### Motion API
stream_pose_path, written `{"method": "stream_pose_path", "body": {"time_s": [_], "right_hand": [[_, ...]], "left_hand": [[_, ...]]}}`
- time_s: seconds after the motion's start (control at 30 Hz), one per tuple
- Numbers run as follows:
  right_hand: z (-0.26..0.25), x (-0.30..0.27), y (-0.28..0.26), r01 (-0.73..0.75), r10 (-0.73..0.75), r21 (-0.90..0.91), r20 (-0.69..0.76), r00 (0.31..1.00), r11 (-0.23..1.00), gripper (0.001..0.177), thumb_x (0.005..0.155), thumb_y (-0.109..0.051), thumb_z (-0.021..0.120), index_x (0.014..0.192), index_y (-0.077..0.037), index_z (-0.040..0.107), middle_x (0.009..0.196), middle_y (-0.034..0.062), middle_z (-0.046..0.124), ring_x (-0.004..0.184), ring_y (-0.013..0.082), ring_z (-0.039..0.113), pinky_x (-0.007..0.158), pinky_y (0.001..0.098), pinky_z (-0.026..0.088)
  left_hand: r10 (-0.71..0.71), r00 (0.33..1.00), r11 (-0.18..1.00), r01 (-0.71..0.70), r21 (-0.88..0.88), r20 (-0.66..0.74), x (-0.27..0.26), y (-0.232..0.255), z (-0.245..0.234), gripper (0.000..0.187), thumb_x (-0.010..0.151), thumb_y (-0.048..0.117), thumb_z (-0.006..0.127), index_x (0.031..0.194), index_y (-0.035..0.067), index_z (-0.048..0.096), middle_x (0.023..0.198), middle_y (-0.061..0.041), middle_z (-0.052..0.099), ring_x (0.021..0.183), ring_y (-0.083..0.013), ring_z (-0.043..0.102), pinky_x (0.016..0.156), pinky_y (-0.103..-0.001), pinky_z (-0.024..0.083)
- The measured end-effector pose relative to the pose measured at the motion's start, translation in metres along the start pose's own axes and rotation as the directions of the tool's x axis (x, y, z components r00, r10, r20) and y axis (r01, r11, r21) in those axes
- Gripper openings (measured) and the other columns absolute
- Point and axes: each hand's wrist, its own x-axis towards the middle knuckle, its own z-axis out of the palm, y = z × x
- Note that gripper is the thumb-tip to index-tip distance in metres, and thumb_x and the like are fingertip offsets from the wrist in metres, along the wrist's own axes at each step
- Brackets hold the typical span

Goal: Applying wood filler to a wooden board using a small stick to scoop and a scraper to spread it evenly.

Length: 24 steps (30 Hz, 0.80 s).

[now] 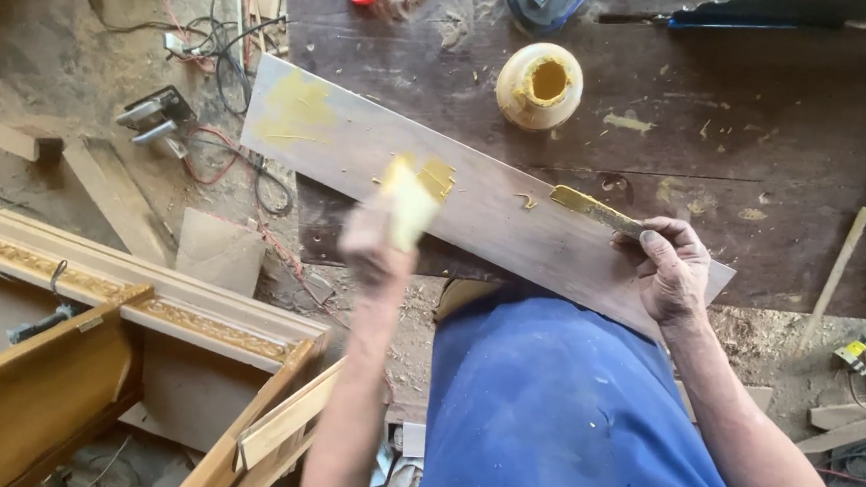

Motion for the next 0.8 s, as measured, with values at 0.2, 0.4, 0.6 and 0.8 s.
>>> {"method": "stream_pose_path", "body": {"time_s": [0.2,0.4,0.6,0.8], "right_hand": [[0.004,0.005,0.002,0.017,-0.017,-0.013,-0.024,1.0,1.0,0.01,0.098,-0.001,0.067,0.108,-0.001,0.066,0.093,0.0136,0.069,0.083,0.0279,0.077,0.078,0.0392,0.069],[-0.003,0.005,0.008,0.003,-0.003,0.005,-0.035,0.999,1.0,0.011,0.098,0.0,0.066,0.109,0.0,0.065,0.096,0.0163,0.071,0.087,0.0306,0.078,0.081,0.0412,0.07],[-0.004,0.008,0.008,-0.004,0.004,0.018,-0.031,1.0,1.0,0.012,0.099,-0.001,0.065,0.111,0.0,0.064,0.097,0.0192,0.072,0.088,0.0321,0.078,0.083,0.0426,0.069],[-0.014,0.006,0.012,-0.008,0.009,0.039,-0.045,0.999,0.999,0.012,0.099,0.0,0.065,0.111,0.001,0.063,0.098,0.0231,0.071,0.09,0.0348,0.078,0.083,0.0459,0.069]], "left_hand": [[0.061,0.989,0.979,-0.032,-0.204,0.136,-0.027,-0.012,0.018,0.029,0.088,0.013,0.058,0.109,0.007,0.076,0.092,-0.014,0.072,0.085,-0.0374,0.071,0.079,-0.046,0.059],[0.228,0.97,0.971,-0.22,0.095,-0.089,-0.015,-0.018,0.007,0.024,0.083,0.01,0.071,0.104,-0.001,0.069,0.092,-0.02,0.071,0.085,-0.0419,0.07,0.077,-0.051,0.058],[0.313,0.929,0.879,-0.205,0.431,-0.198,-0.025,-0.064,0.047,0.049,0.082,0.023,0.075,0.111,-0.015,0.06,0.103,-0.026,0.067,0.089,-0.0405,0.07,0.086,-0.047,0.059],[0.131,0.979,0.986,-0.112,0.126,-0.156,0.001,-0.039,0.017,0.016,0.088,0.01,0.068,0.101,0.002,0.068,0.096,-0.014,0.072,0.086,-0.037,0.072,0.082,-0.047,0.059]]}}
